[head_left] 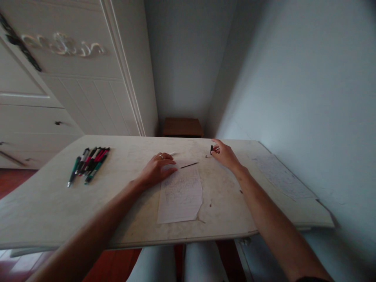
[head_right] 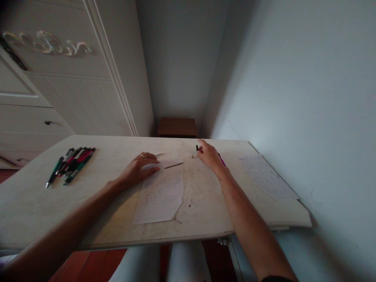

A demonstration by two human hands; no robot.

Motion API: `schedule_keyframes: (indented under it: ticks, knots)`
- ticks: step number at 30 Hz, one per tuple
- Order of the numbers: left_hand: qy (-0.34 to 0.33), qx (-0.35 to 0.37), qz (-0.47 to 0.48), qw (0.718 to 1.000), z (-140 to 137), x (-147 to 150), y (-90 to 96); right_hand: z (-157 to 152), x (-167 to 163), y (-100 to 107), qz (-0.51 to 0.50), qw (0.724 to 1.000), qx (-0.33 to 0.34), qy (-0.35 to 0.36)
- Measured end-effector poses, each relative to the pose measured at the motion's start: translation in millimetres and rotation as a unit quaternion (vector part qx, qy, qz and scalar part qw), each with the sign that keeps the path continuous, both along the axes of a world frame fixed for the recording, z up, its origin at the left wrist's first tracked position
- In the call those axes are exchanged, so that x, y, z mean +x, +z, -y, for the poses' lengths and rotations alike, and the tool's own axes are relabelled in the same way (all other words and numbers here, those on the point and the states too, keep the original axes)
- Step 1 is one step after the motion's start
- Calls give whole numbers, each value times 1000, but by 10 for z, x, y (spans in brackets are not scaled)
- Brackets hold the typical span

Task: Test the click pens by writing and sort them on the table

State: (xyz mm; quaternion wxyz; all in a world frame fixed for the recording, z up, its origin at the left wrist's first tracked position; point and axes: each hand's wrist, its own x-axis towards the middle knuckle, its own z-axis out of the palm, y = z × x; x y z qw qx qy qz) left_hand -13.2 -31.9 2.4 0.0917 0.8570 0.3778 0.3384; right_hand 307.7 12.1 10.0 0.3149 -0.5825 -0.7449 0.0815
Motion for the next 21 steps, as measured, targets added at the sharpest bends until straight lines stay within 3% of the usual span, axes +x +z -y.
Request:
schedule_keyframes:
  ticks: [7, 21]
  knots:
    - [-21, 13, -15, 1000, -23, 1, -54, -7, 70, 7, -15, 999, -24, 28]
    - [-23, 20, 5, 1000, -54, 22, -37, 27, 78, 30, 1, 999, -52, -5]
